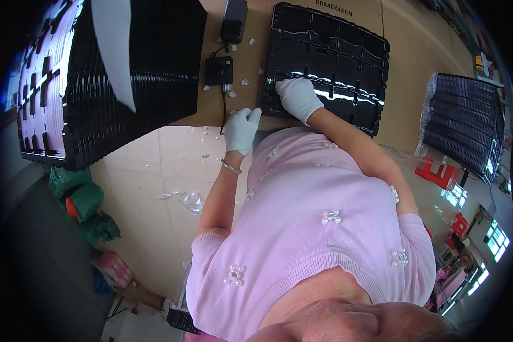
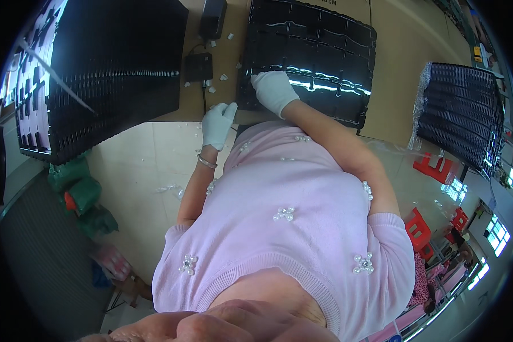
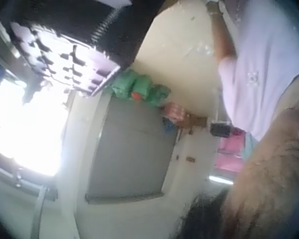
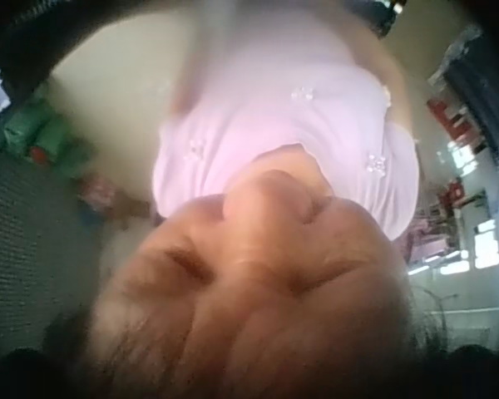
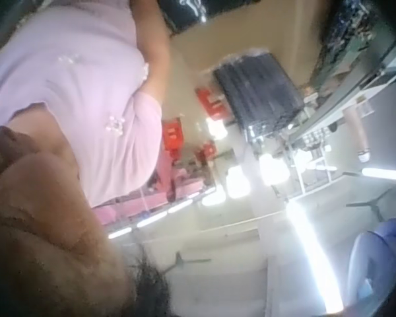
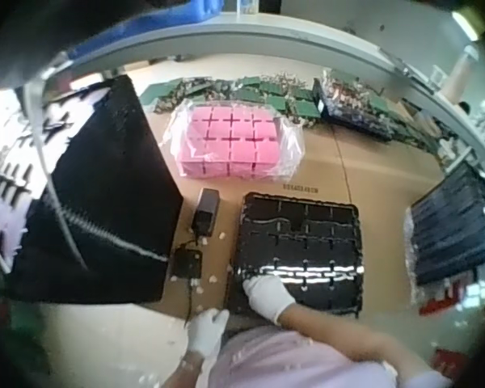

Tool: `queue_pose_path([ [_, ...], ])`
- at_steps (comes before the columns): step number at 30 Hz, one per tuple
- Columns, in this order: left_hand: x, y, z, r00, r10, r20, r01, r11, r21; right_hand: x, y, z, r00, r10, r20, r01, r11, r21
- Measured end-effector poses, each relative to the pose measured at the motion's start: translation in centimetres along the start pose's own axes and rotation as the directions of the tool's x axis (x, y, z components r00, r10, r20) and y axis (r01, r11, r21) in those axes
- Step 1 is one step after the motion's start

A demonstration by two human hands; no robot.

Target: The person applies adhesive stickers from a strip onto black plastic trays by hand, presses pink foam inserts into the trays, and stacks the trays.

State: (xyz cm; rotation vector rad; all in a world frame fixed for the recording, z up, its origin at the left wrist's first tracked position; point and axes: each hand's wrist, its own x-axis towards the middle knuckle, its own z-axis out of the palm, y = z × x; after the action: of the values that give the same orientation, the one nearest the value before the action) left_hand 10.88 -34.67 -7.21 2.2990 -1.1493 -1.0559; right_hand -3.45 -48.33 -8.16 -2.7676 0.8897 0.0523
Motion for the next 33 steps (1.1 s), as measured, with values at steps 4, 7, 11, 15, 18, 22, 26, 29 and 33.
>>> queue_pose_path([
  [4,3.0,1.3,-1.3,0.984,0.069,-0.162,-0.071,0.997,-0.009,-0.2,-0.1,-0.1,1.000,-0.021,0.012,0.022,0.999,-0.041],
  [7,5.4,3.9,-2.6,0.988,0.019,-0.153,-0.035,0.994,-0.101,-0.3,-0.3,-0.8,1.000,0.001,0.020,0.000,0.999,-0.040],
  [11,8.0,8.4,-2.9,0.842,0.464,-0.276,-0.331,0.848,0.415,-0.6,0.0,-0.1,0.999,-0.042,-0.010,0.041,0.996,-0.085],
  [15,11.7,10.2,-1.6,0.591,0.799,0.111,-0.639,0.380,0.668,-0.4,-0.1,0.3,0.998,-0.050,-0.037,0.048,0.998,-0.052],
  [18,14.0,11.2,0.1,0.564,0.720,0.404,-0.711,0.174,0.682,-0.3,-0.3,0.0,1.000,-0.015,-0.024,0.015,1.000,-0.019],
  [22,15.5,11.9,1.3,0.567,0.663,0.489,-0.705,0.084,0.704,-0.1,-0.2,-0.3,0.996,0.085,0.010,-0.085,0.994,0.070],
  [26,15.3,12.5,0.4,0.538,0.669,0.513,-0.756,0.114,0.644,-0.1,0.3,0.3,1.000,0.024,-0.020,-0.023,0.998,0.050],
  [29,16.0,11.9,1.9,0.599,0.704,0.380,-0.699,0.229,0.677,-0.2,-0.1,-0.5,0.997,-0.075,-0.019,0.074,0.996,-0.046],
  [33,17.6,9.8,3.0,0.494,0.812,0.310,-0.760,0.231,0.607,0.1,-0.6,-0.7,0.974,-0.226,-0.017,0.220,0.959,-0.179],
])
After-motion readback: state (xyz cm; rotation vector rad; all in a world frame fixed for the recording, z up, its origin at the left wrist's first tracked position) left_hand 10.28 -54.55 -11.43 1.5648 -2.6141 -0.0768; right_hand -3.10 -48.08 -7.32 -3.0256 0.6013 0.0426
